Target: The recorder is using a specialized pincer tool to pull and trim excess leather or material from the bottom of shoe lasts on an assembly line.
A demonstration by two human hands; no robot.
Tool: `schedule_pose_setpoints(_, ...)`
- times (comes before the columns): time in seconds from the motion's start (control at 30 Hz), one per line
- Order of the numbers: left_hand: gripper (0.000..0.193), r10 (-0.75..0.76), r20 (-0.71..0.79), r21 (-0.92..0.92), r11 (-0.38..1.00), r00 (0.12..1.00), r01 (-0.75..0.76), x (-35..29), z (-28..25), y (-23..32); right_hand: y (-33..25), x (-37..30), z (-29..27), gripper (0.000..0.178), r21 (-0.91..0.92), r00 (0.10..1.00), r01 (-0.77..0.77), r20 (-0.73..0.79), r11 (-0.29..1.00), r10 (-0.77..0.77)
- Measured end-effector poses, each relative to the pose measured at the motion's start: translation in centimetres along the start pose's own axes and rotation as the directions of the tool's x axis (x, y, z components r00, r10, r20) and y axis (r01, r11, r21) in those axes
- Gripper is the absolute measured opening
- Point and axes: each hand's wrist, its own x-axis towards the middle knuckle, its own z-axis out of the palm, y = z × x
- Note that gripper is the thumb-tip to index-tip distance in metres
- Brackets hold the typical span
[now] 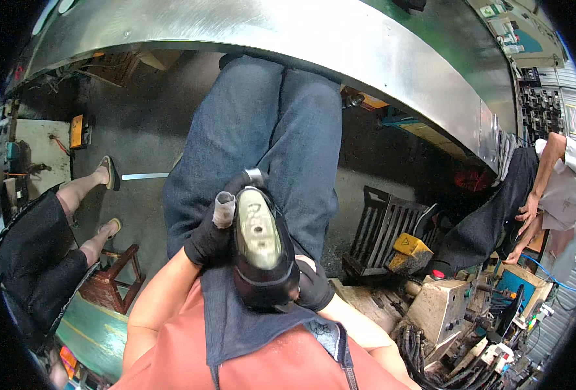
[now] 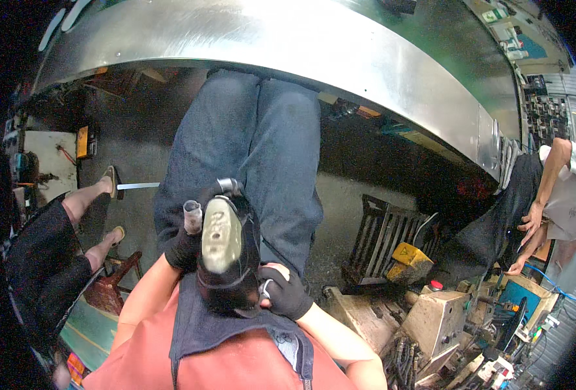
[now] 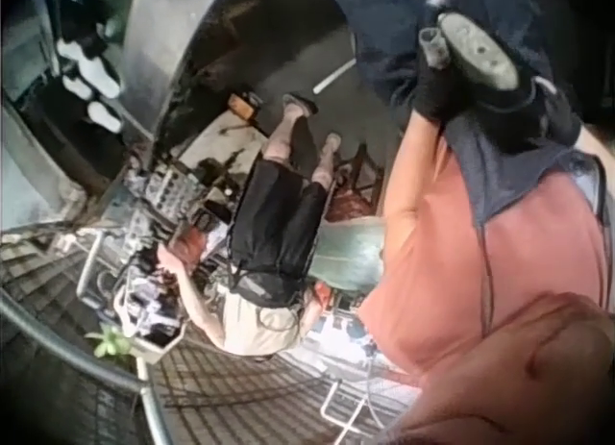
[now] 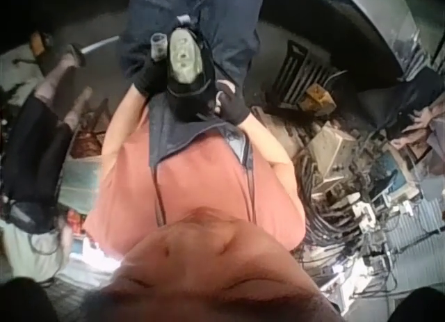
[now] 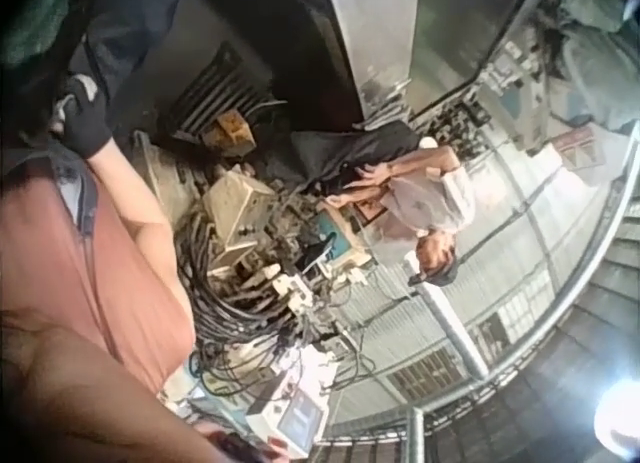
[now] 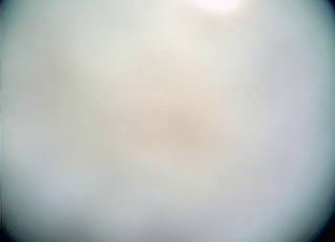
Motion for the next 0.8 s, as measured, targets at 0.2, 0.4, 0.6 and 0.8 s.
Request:
schedule_pose_setpoints(0.2,0.095,-0.141,0.006,0.017,0.99,0.99,0.141,0.6,0.6,0.8,1.1,-0.3,0.0,0.04,-0.084,0.999,0.04,0.011,0.996,-0.039)
schedule_pose_setpoints(0.4,0.09,-0.175,0.01,-0.016,0.984,0.985,0.175,0.0,-0.3,0.7,0.4,0.9,-0.6,0.037,-0.125,0.997,0.062,0.052,0.99,-0.056)
schedule_pose_setpoints(0.6,0.043,0.32,0.417,0.467,0.727,0.851,-0.503,2.5,3.3,10.7,-2.6,5.4,-3.1,0.036,0.151,0.992,-0.06,0.115,0.987,0.043)
schedule_pose_setpoints(0.8,0.029,0.321,0.294,0.474,0.769,0.9,-0.429,4.0,3.6,9.9,-1.9,7.7,-0.7,0.028,-0.057,0.996,-0.086,0.017,0.995,0.087)
